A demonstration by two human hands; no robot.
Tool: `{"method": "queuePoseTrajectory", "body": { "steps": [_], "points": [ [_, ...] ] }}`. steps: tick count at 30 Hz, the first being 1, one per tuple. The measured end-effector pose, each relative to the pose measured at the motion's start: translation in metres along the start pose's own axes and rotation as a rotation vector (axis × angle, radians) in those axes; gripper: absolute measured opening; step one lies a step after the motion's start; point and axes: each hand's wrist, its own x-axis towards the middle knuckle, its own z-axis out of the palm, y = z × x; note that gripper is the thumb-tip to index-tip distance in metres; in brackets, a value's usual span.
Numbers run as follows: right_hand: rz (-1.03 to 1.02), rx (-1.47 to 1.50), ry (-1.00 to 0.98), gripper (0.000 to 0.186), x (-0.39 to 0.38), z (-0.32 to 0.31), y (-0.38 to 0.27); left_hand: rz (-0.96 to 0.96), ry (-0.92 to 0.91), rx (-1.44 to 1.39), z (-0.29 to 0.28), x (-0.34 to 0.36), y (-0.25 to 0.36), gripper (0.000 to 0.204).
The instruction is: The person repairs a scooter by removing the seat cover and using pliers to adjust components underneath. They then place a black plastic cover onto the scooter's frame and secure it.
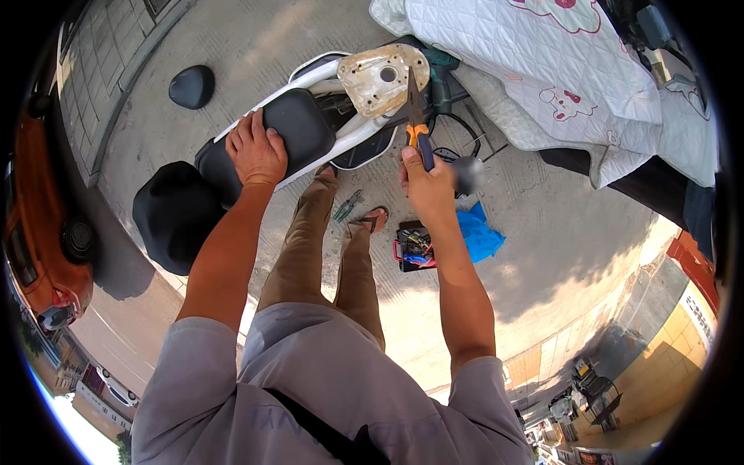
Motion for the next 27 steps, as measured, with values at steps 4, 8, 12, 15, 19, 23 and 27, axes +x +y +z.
{"method": "queuePoseTrajectory", "body": {
  "steps": [4,8,12,15,19,23,27],
  "points": [
    [-0.587,0.424,0.304,0.033,-0.031,-0.005,-0.073,-0.001,0.012,0.013,-0.002,-0.004,-0.005,0.050],
    [-0.094,0.289,0.110,0.034,-0.012,0.005,-0.034,0.019,0.032,0.006,0.001,-0.001,-0.004,0.050],
    [-0.367,0.551,0.212,0.034,-0.036,-0.008,-0.079,-0.017,-0.026,0.022,-0.003,-0.003,-0.003,0.052],
    [-0.262,0.173,0.113,0.036,0.010,0.020,-0.006,0.003,0.000,0.037,0.001,-0.001,-0.005,0.052],
    [-0.167,0.187,0.064,0.038,-0.012,-0.006,-0.050,-0.014,-0.007,0.026,0.002,-0.005,-0.008,0.053],
    [-0.660,0.539,0.439,0.042,-0.006,0.023,-0.030,0.031,0.033,0.032,0.002,-0.002,-0.007,0.052],
    [-0.227,-0.142,-0.032,0.042,-0.016,0.010,-0.020,-0.009,-0.001,0.010,0.000,0.006,-0.003,0.052]
  ]
}}
